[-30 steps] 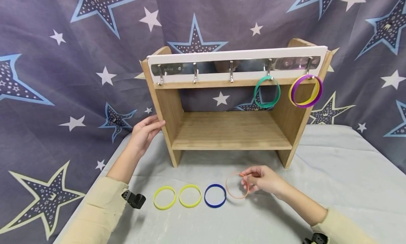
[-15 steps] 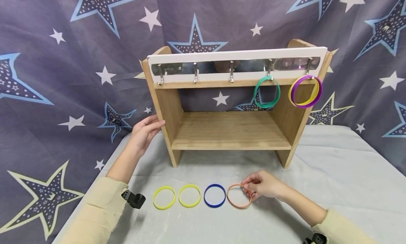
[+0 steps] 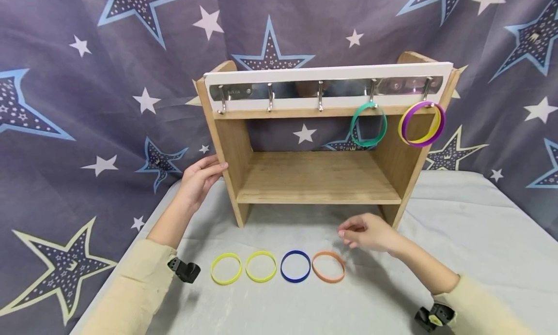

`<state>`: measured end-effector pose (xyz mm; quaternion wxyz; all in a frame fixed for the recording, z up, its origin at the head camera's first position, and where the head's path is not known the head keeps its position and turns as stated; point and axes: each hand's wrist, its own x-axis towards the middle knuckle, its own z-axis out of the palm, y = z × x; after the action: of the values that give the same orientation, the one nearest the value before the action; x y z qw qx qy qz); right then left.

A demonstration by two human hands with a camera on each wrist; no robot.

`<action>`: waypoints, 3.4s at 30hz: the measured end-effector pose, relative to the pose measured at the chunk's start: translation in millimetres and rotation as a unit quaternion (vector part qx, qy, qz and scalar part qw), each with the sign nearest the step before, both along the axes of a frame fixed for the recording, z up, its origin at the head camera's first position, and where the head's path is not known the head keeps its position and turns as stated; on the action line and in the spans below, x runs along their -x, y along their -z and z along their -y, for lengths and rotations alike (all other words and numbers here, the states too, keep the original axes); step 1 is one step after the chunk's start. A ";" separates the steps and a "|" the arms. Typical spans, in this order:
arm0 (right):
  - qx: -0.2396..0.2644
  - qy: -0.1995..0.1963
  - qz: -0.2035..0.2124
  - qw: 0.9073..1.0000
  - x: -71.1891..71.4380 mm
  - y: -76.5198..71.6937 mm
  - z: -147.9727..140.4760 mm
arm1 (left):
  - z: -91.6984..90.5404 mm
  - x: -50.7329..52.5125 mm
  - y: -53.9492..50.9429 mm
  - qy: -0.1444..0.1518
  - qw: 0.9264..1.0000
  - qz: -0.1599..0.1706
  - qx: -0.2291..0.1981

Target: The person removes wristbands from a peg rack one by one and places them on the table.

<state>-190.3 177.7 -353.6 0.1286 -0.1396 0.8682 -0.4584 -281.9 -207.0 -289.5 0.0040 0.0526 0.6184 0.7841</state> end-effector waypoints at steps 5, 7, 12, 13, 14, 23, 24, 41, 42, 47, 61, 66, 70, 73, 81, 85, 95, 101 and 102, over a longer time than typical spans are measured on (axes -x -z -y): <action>-0.015 0.000 -0.052 0.999 5.5 -25.5 -4.2 | -0.7 -0.2 -1.8 -0.004 1.000 0.004 0.006; -0.004 -0.002 -0.061 0.998 6.8 -35.1 -5.3 | -0.3 -0.1 -2.1 -0.004 1.000 0.003 0.008; 0.005 0.022 -0.070 0.997 5.7 -58.5 -8.3 | 0.1 -0.5 -1.7 0.000 1.000 -0.003 0.016; 0.002 0.028 -0.077 0.997 5.1 -62.9 -9.2 | 0.1 -0.6 -1.5 0.000 1.000 -0.003 0.015; -0.004 0.034 -0.085 0.996 4.7 -67.1 -10.2 | -0.1 -0.8 -1.4 0.000 1.000 -0.003 0.013; 0.067 0.101 -0.146 0.982 6.7 -97.1 -18.4 | -0.4 -0.3 0.1 -0.004 1.000 -0.005 0.005; 0.079 0.111 -0.154 0.979 6.7 -99.7 -19.1 | -0.2 -0.1 0.4 -0.004 1.000 -0.005 0.006; 0.542 0.104 -0.127 0.824 4.3 -107.7 -4.2 | -0.5 0.5 0.7 -0.005 1.000 -0.002 0.011; 0.551 0.107 -0.124 0.818 3.3 -108.2 -3.1 | -0.5 0.5 0.7 -0.005 1.000 -0.002 0.011; 0.593 0.121 -0.107 0.789 -1.2 -112.7 1.8 | 0.1 0.5 1.0 -0.003 1.000 -0.004 0.019; 0.659 0.098 -0.088 0.741 -13.8 -130.1 9.3 | 0.2 0.8 1.9 0.001 1.000 -0.005 0.021; 0.646 0.093 -0.079 0.753 -16.8 -127.9 9.6 | 0.0 1.6 1.6 0.000 1.000 -0.005 0.023; 0.626 0.096 -0.068 0.771 -17.5 -122.0 9.1 | -0.4 1.2 -0.3 -0.001 1.000 -0.002 0.020; 0.610 0.100 -0.058 0.784 -17.1 -115.9 8.2 | -0.4 1.2 -0.8 -0.001 1.000 -0.001 0.019; 0.577 0.125 -0.035 0.806 -15.9 -95.3 7.4 | 0.5 0.8 1.6 0.000 1.000 -0.004 0.015; 0.555 0.138 -0.023 0.820 -16.2 -84.1 7.0 | 0.2 0.2 2.0 0.001 1.000 -0.003 0.014; 0.489 0.158 0.006 0.858 -17.8 -58.8 4.9 | 0.1 0.2 0.5 -0.001 1.000 -0.006 0.013; 0.465 0.161 0.013 0.870 -18.5 -46.6 3.0 | 0.0 0.3 0.8 0.001 1.000 -0.012 0.009; 0.463 0.162 0.015 0.872 -18.6 -44.9 2.5 | -0.1 0.3 0.8 0.001 1.000 -0.012 0.008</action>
<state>-171.7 175.2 -308.7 -0.0134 -0.0336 0.5653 -0.8241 -282.3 -206.9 -290.3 -0.0024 0.0625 0.6245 0.7785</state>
